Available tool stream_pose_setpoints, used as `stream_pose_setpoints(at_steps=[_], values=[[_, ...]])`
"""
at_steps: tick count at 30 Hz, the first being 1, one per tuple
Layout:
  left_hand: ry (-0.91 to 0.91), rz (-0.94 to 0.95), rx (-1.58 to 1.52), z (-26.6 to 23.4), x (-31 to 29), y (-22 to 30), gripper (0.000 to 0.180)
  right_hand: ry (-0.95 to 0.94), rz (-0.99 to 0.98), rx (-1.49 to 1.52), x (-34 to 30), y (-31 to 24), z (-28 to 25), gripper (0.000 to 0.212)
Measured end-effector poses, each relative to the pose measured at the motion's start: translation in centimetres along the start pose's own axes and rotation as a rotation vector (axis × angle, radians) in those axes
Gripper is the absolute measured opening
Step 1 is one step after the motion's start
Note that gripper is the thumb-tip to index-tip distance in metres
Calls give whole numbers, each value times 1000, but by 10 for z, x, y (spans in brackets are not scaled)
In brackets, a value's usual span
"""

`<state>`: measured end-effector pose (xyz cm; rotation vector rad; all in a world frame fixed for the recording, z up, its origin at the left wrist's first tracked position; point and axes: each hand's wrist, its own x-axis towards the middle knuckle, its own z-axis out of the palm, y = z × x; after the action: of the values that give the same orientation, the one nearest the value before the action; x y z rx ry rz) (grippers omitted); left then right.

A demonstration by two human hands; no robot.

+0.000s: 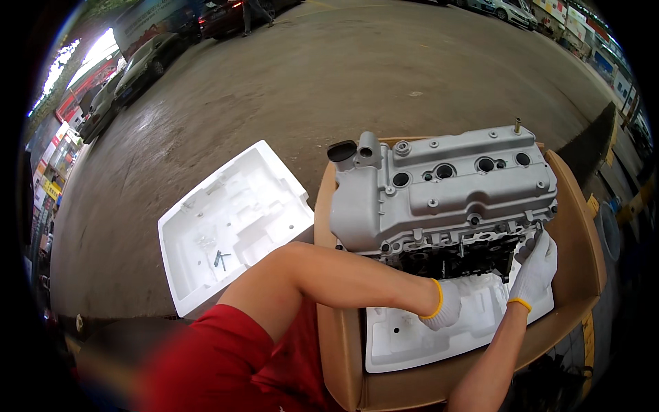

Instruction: The person assembles a car engine block by hand, inserting bolts into the cylinder head and tightening them. The engine is placed in a cardboard box with protective foam, and the person handles the bolts and engine components directly.

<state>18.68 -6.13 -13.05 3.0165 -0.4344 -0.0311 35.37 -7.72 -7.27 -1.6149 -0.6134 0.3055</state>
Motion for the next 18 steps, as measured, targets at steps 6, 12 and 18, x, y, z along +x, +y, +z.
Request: stream_pose_setpoints(at_steps=[6, 12, 18], values=[[88, 27, 41, 11, -2, -4, 46, -18, -49, -63, -2, 0, 4, 43], [117, 27, 68, 17, -3, -4, 55, -38, -72, -177, -4, 1, 4, 51], [105, 52, 120, 11, -13, 3, 64, 4, -163, -59, 10, 26, 9, 53]])
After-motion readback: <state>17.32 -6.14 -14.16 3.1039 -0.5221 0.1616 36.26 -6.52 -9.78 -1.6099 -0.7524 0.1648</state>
